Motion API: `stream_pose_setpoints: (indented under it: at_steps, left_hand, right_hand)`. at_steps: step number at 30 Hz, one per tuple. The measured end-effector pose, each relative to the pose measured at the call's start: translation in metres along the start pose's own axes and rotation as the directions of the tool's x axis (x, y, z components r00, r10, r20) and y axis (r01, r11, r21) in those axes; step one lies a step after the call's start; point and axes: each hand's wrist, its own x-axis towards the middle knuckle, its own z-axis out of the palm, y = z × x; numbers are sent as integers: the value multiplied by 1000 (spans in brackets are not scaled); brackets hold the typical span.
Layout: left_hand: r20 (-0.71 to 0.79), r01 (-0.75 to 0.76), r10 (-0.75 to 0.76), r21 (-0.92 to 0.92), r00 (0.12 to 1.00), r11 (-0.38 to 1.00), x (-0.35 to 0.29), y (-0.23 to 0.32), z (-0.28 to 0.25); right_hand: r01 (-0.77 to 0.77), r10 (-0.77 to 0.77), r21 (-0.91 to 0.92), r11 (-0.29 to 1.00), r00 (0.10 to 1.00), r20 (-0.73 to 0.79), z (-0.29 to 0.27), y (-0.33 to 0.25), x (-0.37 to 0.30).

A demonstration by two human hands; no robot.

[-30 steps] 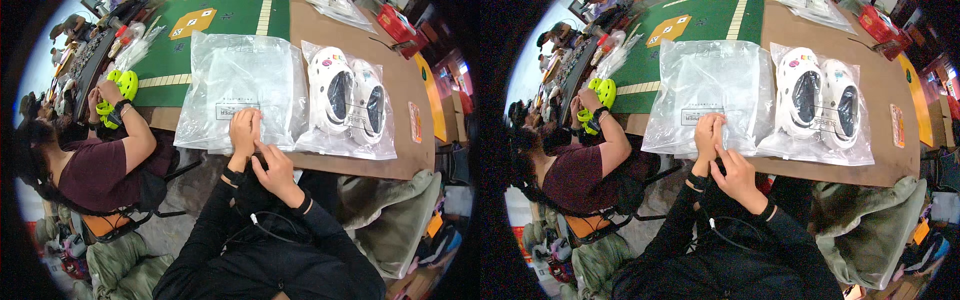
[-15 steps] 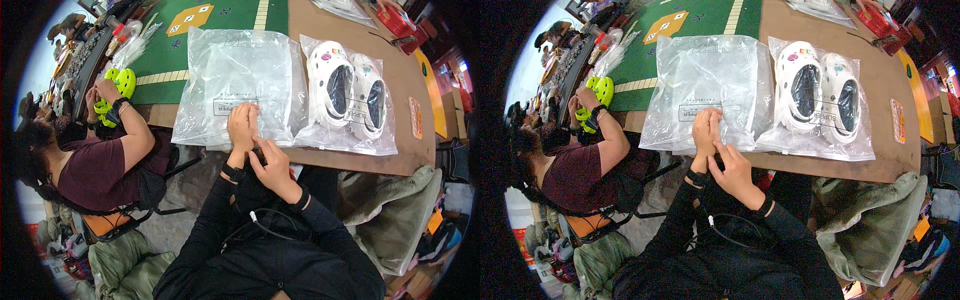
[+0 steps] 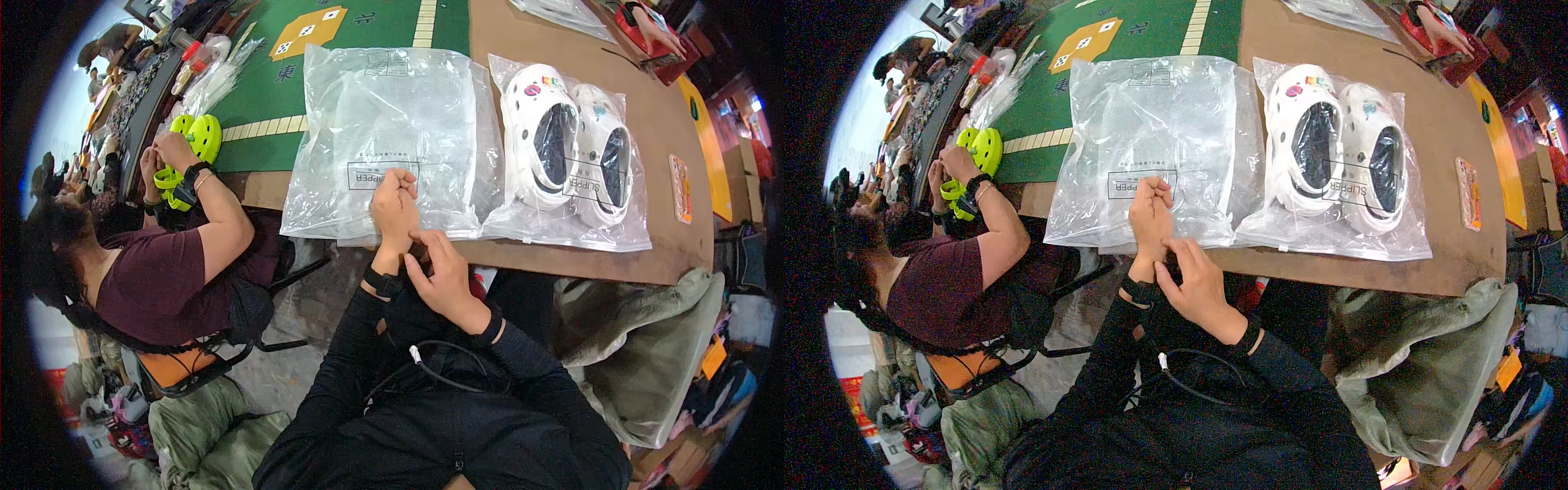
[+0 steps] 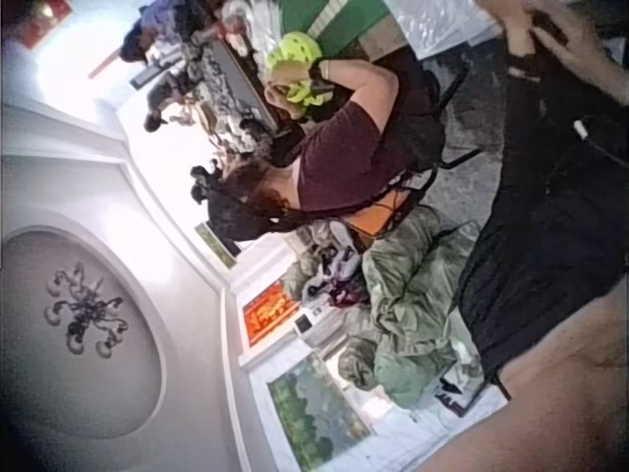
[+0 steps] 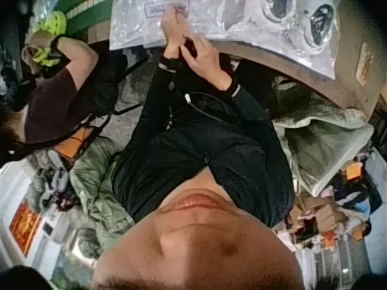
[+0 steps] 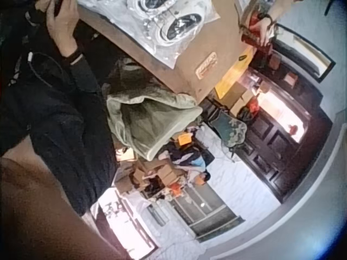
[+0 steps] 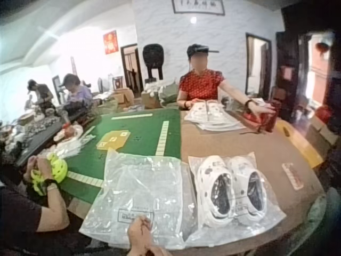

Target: Packing pairs of white shoes into plastic bags.

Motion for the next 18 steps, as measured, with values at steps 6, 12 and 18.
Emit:
stream_pose_setpoints:
  at_steps: [6,12,18]
  left_hand:
    - [-29,-14,12,-74,1000,997,-4,5,-2]
    - [-30,-64,65,17,997,998,-6,1,-2]
    - [-11,-77,78,77,997,994,-2,4,1]
  right_hand:
    - [-86,85,8,996,994,69,-1,-4,2]
    - [-30,29,31,999,999,24,1,1,2]
    - [-126,121,109,986,991,57,2,8,-1]
